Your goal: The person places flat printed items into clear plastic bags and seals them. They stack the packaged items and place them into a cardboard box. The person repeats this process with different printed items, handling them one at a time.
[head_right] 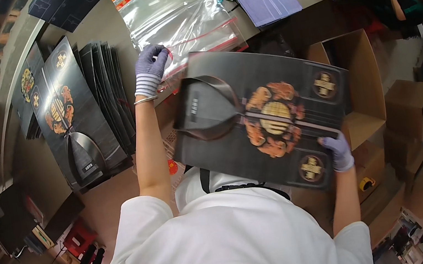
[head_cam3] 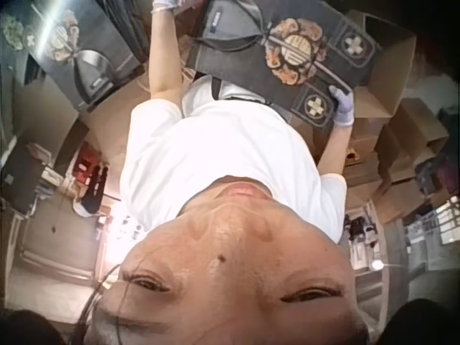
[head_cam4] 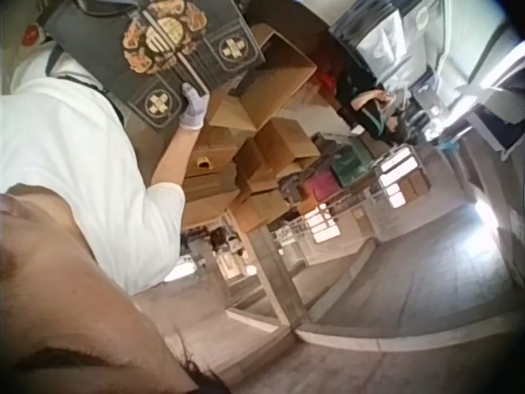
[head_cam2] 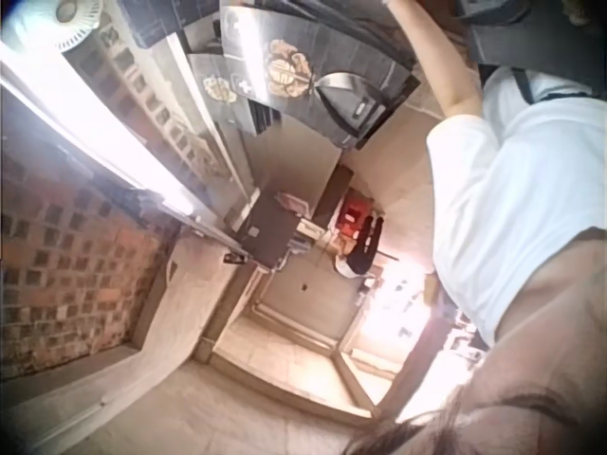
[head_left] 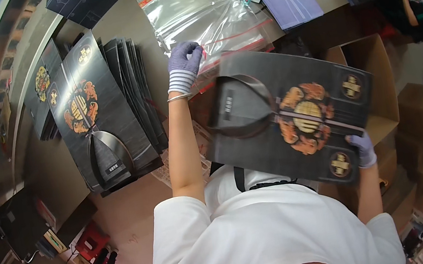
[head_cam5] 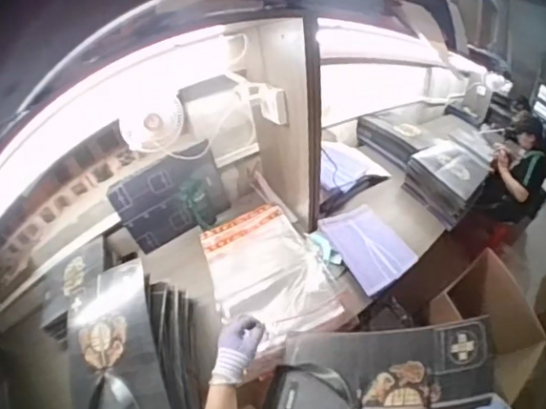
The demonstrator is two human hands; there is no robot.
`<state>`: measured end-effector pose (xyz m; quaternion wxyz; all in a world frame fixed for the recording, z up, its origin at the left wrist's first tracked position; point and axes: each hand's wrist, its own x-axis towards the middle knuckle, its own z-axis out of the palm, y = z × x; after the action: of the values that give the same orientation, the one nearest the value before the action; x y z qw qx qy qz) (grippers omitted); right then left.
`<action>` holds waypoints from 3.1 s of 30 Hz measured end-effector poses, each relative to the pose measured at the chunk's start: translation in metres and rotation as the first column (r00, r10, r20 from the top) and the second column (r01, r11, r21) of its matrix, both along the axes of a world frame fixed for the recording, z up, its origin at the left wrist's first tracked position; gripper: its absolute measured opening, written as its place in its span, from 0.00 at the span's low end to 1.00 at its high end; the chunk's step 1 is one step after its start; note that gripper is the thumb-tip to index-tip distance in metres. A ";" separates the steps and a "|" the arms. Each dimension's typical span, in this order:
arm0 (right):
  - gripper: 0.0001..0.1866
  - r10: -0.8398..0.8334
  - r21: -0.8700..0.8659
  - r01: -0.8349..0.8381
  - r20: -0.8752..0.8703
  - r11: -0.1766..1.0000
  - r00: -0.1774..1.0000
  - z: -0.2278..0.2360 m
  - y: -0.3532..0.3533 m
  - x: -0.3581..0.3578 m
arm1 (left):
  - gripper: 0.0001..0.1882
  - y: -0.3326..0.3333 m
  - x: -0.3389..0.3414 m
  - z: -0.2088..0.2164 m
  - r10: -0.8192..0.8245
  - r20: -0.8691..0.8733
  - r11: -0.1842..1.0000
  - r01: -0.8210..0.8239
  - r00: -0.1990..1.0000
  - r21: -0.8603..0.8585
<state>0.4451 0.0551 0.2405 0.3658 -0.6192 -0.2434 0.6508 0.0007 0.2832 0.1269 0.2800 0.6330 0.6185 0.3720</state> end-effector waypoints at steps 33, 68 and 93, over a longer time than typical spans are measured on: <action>0.22 -0.287 0.220 0.270 0.050 0.937 0.957 -0.088 0.005 -0.034 | 0.19 -0.036 0.022 -0.027 -0.021 -0.348 0.991 -0.027 0.937 -0.132; 0.13 0.659 -0.302 -0.588 0.405 0.751 0.634 -0.179 0.107 -0.006 | 0.12 -0.014 0.013 -0.131 0.664 0.337 0.643 -0.280 0.668 -0.713; 0.08 0.577 -0.187 -0.552 0.394 0.812 0.715 -0.216 0.186 -0.046 | 0.07 -0.137 0.009 -0.110 0.612 0.402 0.686 -0.204 0.681 -0.698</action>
<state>0.3990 0.2411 0.0246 0.0687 -0.6537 -0.4771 0.5834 0.0098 0.1461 0.0170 0.5521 0.1892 0.7103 0.3935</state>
